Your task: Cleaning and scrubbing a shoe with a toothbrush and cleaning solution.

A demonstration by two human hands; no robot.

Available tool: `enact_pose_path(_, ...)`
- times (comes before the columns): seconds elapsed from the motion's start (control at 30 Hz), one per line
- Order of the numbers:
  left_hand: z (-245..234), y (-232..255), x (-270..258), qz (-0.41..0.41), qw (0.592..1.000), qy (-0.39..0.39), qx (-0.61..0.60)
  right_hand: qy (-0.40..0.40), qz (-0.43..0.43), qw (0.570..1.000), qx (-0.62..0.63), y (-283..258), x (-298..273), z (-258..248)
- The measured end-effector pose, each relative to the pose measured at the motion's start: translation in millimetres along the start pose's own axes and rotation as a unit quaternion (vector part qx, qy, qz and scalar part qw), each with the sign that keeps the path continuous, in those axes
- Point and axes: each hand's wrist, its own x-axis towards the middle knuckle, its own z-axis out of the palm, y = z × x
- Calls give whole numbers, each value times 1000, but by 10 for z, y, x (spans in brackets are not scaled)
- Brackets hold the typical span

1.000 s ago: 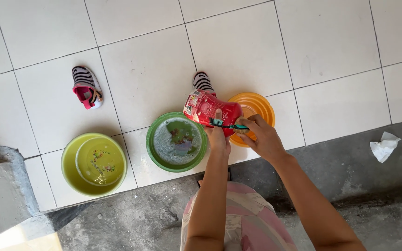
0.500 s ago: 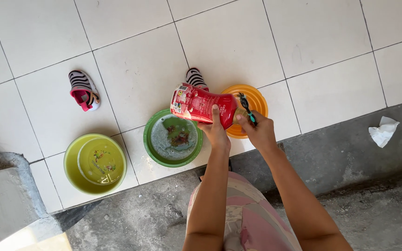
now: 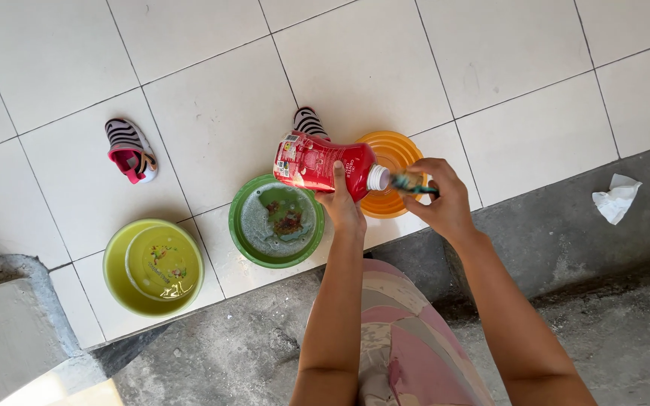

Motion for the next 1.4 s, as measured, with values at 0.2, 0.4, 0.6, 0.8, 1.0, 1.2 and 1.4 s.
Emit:
enact_pose_path(0.2, -42, -41, -36, 76, 994, -56, 56, 81, 137, 985, 66, 365, -145, -76)
enact_pose_path(0.4, 60, -1, -156, 114, 984, -97, 97, 85, 152, 980, 101, 404, -237, -194)
enact_pose_path(0.6, 65, -110, -101, 162, 970, -112, 144, 128, 177, 971, 92, 490, -282, -283)
enact_pose_path(0.8, 83, -135, -99, 147, 971, -122, 142, 133, 174, 972, 91, 529, -346, -365)
enact_pose_path(1.0, 74, -184, -82, 174, 966, -127, 143, 140, 179, 969, 95, 573, -406, -400)
enact_pose_path(1.2, 111, -182, -76, 131, 977, -121, 115, 142, 181, 967, 112, 577, -428, -408)
enact_pose_path(1.4, 226, -103, -201, 49, 992, -111, 31, 142, 190, 965, 114, 577, -446, -381)
